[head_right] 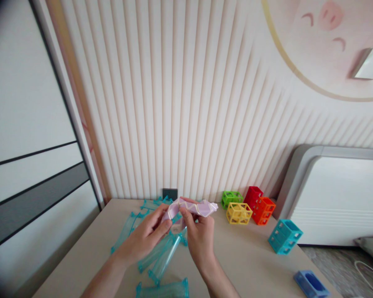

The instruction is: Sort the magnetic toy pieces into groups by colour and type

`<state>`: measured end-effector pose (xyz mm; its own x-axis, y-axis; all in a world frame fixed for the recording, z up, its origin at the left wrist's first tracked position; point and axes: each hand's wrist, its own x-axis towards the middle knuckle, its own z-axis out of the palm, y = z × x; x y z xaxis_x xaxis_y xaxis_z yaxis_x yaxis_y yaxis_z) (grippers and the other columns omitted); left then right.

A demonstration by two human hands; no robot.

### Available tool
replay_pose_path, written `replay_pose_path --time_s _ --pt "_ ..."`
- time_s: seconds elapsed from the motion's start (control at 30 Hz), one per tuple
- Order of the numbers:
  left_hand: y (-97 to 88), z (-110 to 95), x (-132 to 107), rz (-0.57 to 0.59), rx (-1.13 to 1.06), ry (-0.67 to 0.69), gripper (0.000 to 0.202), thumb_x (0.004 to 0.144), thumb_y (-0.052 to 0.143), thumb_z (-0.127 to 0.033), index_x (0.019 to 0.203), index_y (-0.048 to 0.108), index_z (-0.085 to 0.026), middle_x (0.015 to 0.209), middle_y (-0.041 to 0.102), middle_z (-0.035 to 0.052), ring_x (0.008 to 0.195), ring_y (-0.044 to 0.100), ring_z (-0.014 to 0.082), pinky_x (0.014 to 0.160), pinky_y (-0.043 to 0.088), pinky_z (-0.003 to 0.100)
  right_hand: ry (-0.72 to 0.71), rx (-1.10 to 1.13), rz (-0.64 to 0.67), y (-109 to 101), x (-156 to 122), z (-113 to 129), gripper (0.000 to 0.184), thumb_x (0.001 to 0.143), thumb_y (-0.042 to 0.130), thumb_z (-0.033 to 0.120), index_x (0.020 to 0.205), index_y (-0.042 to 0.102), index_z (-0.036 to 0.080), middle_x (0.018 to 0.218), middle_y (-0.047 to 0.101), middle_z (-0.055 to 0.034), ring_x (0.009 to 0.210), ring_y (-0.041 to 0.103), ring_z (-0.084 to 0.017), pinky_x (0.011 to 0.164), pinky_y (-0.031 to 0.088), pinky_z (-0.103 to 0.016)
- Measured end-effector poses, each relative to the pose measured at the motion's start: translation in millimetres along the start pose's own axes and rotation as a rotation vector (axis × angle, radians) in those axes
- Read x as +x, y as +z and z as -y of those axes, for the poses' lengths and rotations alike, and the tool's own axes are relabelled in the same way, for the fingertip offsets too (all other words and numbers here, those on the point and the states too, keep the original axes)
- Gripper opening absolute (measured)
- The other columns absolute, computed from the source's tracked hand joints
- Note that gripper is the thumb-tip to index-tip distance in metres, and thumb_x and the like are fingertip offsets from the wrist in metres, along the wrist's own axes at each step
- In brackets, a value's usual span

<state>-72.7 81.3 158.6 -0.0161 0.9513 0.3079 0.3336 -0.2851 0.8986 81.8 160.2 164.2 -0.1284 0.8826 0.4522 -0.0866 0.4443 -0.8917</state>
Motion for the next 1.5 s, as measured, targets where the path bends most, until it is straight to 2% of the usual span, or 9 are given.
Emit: replay_pose_path --time_s 0.1,0.2,0.33,0.53,0.73,1.0,1.23,1.33,1.5 --pt "5.8 0.5 1.3 -0.129 0.416 0.144 0.024 0.104 0.050 -0.037 0.123 0.056 -0.024 0.106 0.071 0.0056 0.092 0.067 0.0221 0.079 0.052 0.033 0.154 -0.039 -0.004 0.0 0.2 3.5 0.047 0.076 0.075 0.062 0.073 0.075 0.015 0.053 0.064 -0.0027 0.045 0.052 -0.015 0.043 0.040 -0.025" --pt "4.6 -0.1 2.8 -0.153 0.794 0.275 0.022 0.103 0.052 -0.025 0.124 0.056 -0.023 0.100 0.071 0.0055 0.089 0.067 0.0250 0.075 0.052 0.035 0.225 -0.058 0.025 -0.4 0.1 6.9 0.058 0.074 0.071 0.070 0.051 0.058 0.019 0.042 0.049 0.0012 0.039 0.041 -0.012 0.039 0.029 -0.024" --pt "-4.4 -2.4 2.4 -0.176 1.091 0.440 0.028 0.099 0.057 -0.018 0.127 0.056 -0.021 0.096 0.071 0.0055 0.083 0.064 0.0258 0.073 0.051 0.038 0.226 -0.108 0.040 -2.4 -0.8 6.5 0.058 0.076 0.068 0.073 0.054 0.056 0.020 0.045 0.050 0.0008 0.041 0.041 -0.012 0.040 0.028 -0.025" --pt "-12.6 -0.1 3.0 -0.152 1.092 0.523 0.032 0.101 0.057 -0.019 0.132 0.052 -0.021 0.098 0.072 0.0042 0.084 0.065 0.0255 0.076 0.050 0.040 0.037 -0.436 0.047 -9.9 -0.9 2.3 0.055 0.086 0.063 0.065 0.063 0.072 0.017 0.054 0.064 -0.0048 0.051 0.052 -0.017 0.049 0.035 -0.027" --pt "-9.8 6.8 4.6 -0.127 0.992 0.428 0.022 0.103 0.053 -0.026 0.125 0.054 -0.021 0.099 0.071 0.0054 0.084 0.067 0.0235 0.075 0.052 0.036 -0.059 -0.430 0.058 -11.7 -0.9 3.6 0.045 0.089 0.064 0.059 0.075 0.079 0.019 0.070 0.076 -0.0086 0.062 0.066 -0.022 0.058 0.045 -0.030" --pt "-11.3 -1.6 1.8 -0.153 1.110 0.502 0.033 0.100 0.060 -0.022 0.133 0.056 -0.022 0.093 0.070 0.0036 0.082 0.064 0.0227 0.077 0.049 0.037 0.031 -0.446 0.082 -12.3 -1.8 8.8 0.051 0.089 0.060 0.064 0.063 0.069 0.020 0.060 0.072 -0.0087 0.054 0.065 -0.022 0.051 0.042 -0.029" --pt "-5.5 -10.4 1.7 -0.210 1.148 0.769 0.027 0.103 0.054 -0.015 0.126 0.065 -0.023 0.110 0.075 0.0020 0.109 0.063 0.0215 0.120 0.028 0.051 0.251 -0.326 0.225 -19.4 9.3 8.6 0.050 0.086 0.058 0.067 0.059 0.054 0.025 0.036 0.053 0.0020 0.030 0.049 -0.015 0.035 0.031 -0.025" --pt "-5.4 -9.6 1.1 -0.262 1.142 0.879 0.028 0.103 0.052 -0.012 0.124 0.067 -0.022 0.107 0.077 0.0000 0.110 0.064 0.0189 0.126 0.019 0.050 0.301 -0.239 0.274 -23.5 11.8 9.7 0.055 0.086 0.055 0.071 0.058 0.051 0.024 0.034 0.051 0.0028 0.029 0.047 -0.014 0.034 0.031 -0.023" --pt "-6.7 -3.4 -2.9 -0.358 1.123 0.998 0.030 0.100 0.056 -0.011 0.125 0.067 -0.023 0.108 0.078 0.0012 0.113 0.065 0.0181 0.126 0.024 0.050 0.402 -0.028 0.297 -22.9 8.2 12.6 0.065 0.083 0.053 0.080 0.053 0.050 0.023 0.030 0.043 0.0042 0.029 0.045 -0.012 0.036 0.030 -0.021"
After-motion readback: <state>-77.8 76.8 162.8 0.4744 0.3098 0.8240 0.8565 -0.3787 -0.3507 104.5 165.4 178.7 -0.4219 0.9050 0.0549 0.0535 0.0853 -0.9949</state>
